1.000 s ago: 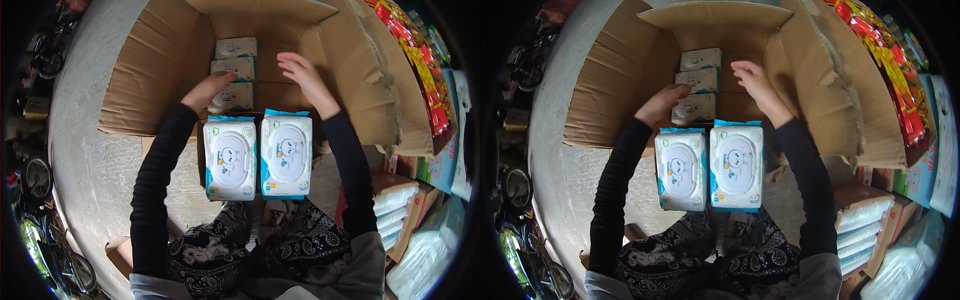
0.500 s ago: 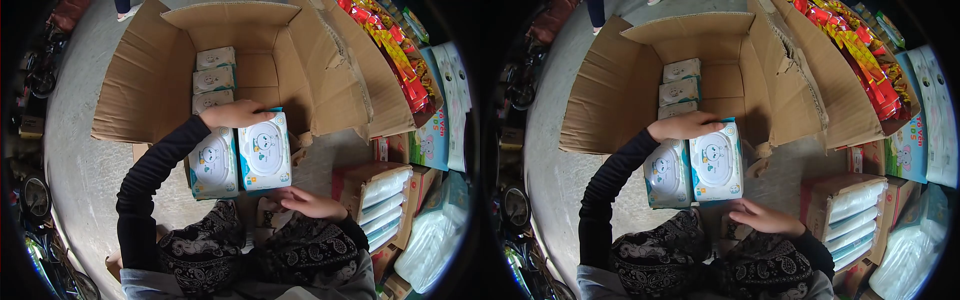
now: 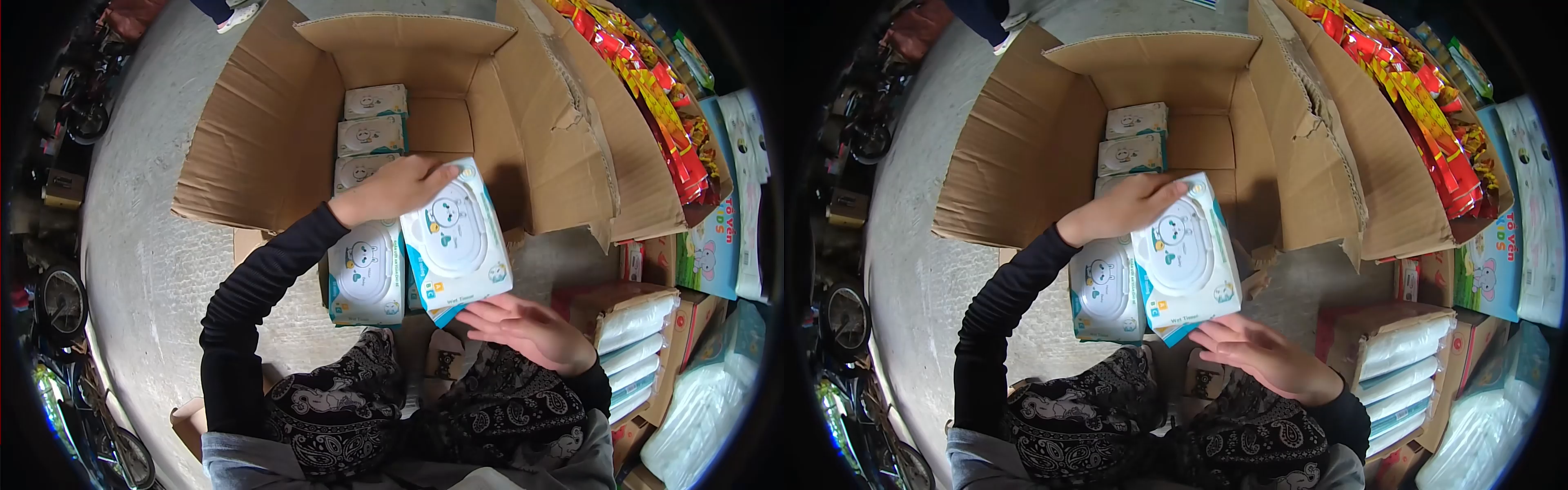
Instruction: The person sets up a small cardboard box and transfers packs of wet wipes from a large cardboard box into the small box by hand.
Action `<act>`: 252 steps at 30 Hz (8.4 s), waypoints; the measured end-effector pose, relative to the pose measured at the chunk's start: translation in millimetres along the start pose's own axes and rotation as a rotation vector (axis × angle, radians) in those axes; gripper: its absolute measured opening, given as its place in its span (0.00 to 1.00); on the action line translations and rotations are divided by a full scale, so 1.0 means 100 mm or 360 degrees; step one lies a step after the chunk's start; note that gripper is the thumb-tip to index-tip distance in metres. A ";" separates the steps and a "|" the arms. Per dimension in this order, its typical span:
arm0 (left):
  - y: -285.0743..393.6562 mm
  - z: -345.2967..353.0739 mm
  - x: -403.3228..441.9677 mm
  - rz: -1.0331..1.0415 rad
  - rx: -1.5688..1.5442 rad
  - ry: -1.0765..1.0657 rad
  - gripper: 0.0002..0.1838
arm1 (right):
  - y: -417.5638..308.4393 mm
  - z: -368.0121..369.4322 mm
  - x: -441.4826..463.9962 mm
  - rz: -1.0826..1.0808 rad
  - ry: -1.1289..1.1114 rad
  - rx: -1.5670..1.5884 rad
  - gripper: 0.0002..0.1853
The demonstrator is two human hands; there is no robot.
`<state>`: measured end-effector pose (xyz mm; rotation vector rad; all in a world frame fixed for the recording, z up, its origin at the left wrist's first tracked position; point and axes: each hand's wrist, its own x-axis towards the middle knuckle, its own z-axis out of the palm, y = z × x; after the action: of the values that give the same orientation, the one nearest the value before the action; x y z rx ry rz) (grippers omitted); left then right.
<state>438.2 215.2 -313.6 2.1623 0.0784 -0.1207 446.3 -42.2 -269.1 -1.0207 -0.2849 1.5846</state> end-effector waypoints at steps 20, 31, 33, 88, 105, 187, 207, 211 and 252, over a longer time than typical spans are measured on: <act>-2.10 -0.71 0.82 -0.0789 -0.1285 0.0891 0.23 | -0.89 -1.53 3.53 -0.0376 0.0766 -0.0553 0.11; -2.72 -0.52 1.14 -0.0391 -0.0101 0.1452 0.23 | -0.76 -1.86 4.02 -0.0739 0.0797 -0.1023 0.28; -2.65 -0.57 1.16 -0.0488 -0.0035 0.1396 0.23 | -0.81 -1.82 3.97 -0.0682 0.0716 -0.1090 0.31; -0.65 -0.61 -0.49 -0.0521 -0.1254 0.0593 0.22 | -0.29 0.00 1.15 -0.0306 0.0156 0.0159 0.12; -2.80 -0.30 0.60 -0.0713 -0.1220 0.0995 0.26 | -0.38 -1.41 3.29 -0.0129 0.0496 -0.0194 0.14; -0.39 -0.32 -0.38 -0.0260 -0.1460 0.0498 0.30 | -0.26 -0.40 1.42 -0.0771 0.0738 -0.0429 0.24; -2.42 0.01 0.08 -0.0937 -0.0472 0.0960 0.24 | -0.18 -1.01 3.17 0.0302 0.0659 -0.0482 0.16; -2.37 -0.05 0.09 -0.1011 -0.0242 0.0873 0.24 | -0.09 -1.21 3.32 0.0331 0.0515 -0.0644 0.17; -0.65 0.04 -0.98 -0.0413 0.0933 0.0108 0.23 | 0.65 -0.16 1.28 0.0731 0.0270 -0.0189 0.19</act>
<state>333.6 247.7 -358.1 2.7329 0.4071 -0.2434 420.7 46.6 -379.7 -1.3752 -0.0254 1.8900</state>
